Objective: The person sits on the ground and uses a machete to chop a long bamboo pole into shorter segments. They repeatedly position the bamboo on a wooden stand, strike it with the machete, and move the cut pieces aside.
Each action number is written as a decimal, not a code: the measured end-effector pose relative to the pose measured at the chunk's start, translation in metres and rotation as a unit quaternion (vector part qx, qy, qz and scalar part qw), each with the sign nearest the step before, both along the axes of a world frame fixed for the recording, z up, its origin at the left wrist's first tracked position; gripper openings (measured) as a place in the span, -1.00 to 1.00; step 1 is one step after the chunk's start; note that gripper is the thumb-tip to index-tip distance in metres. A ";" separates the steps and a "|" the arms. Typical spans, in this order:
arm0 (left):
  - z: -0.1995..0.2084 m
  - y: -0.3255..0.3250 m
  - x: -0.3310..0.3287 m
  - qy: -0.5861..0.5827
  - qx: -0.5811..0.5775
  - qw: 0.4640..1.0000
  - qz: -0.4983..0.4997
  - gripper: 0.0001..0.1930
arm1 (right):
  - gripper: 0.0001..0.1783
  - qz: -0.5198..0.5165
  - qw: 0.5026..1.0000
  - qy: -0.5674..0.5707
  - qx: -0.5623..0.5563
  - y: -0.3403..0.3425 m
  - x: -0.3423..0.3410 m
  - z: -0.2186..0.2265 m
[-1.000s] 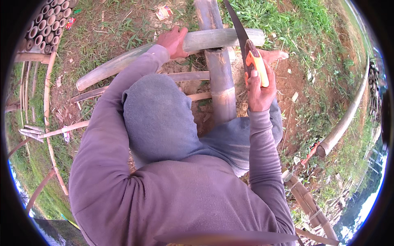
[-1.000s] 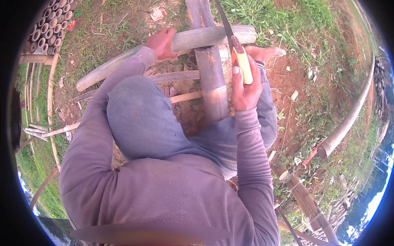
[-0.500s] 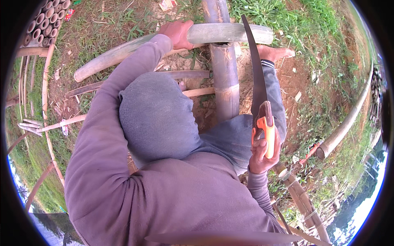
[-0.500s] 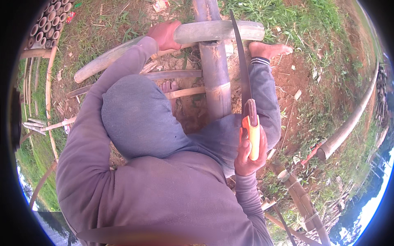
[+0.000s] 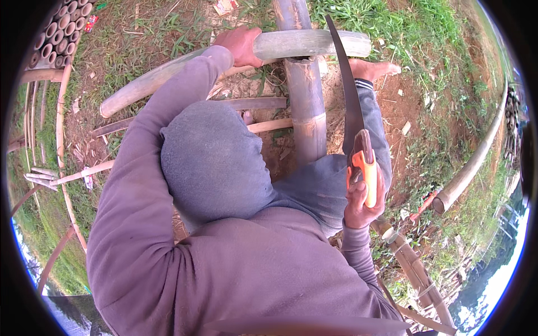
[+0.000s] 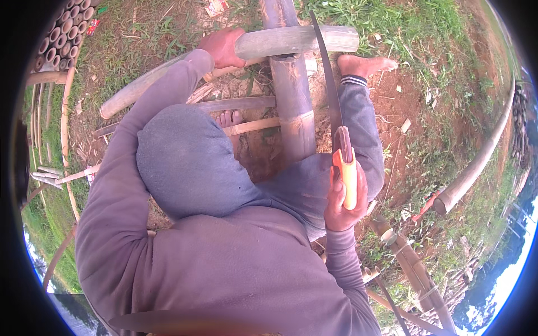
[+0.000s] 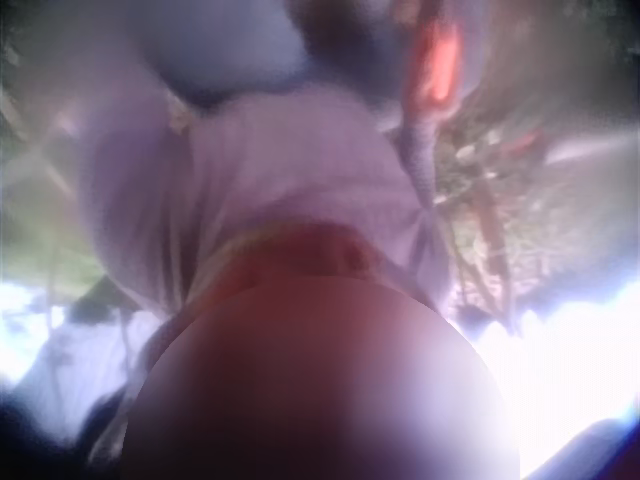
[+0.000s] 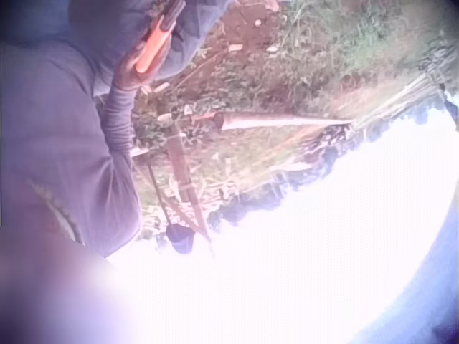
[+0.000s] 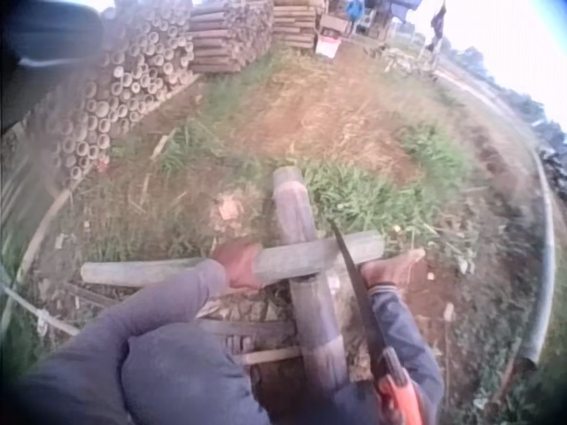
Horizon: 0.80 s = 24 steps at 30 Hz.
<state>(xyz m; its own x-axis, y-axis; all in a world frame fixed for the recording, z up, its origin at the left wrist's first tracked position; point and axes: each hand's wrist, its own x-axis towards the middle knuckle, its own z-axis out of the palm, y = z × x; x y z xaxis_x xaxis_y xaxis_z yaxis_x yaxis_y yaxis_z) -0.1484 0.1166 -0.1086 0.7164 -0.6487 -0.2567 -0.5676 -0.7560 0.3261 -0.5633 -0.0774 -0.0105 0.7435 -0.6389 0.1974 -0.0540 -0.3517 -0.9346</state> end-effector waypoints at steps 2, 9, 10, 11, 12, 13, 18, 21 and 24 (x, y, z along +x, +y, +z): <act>-0.002 -0.002 0.000 -0.013 -0.003 1.000 0.001 -0.15 | -0.37 0.022 0.998 0.013 -0.049 -0.006 0.015 0.002; 0.004 -0.002 -0.003 0.007 0.002 1.000 -0.001 -0.13 | -0.54 -0.002 0.998 0.032 -0.050 -0.035 0.153 -0.017; 0.009 -0.001 0.002 0.021 0.009 1.000 0.002 -0.13 | -0.53 0.006 0.996 0.029 -0.082 -0.030 0.140 -0.015; 0.012 -0.001 0.012 0.007 0.002 1.000 0.005 -0.13 | -0.50 0.000 0.999 0.026 -0.033 -0.025 0.112 -0.009; 0.007 -0.001 0.010 0.007 -0.002 1.000 0.002 -0.13 | -0.47 -0.004 0.999 0.029 -0.013 -0.015 0.073 0.001; 0.000 0.003 0.004 0.010 -0.001 1.000 0.004 -0.13 | -0.44 -0.001 1.000 0.030 0.009 -0.005 0.036 0.011; 0.000 -0.002 0.008 0.006 -0.008 1.000 -0.003 -0.16 | -0.43 0.000 1.000 -0.008 0.015 -0.011 0.041 -0.009; 0.002 -0.011 0.010 0.008 -0.001 1.000 -0.015 -0.15 | -0.56 -0.015 0.995 0.002 -0.096 -0.038 0.162 -0.029; 0.003 -0.002 0.001 0.031 -0.006 0.999 -0.014 -0.17 | -0.55 -0.018 1.000 0.008 -0.009 -0.033 0.163 -0.034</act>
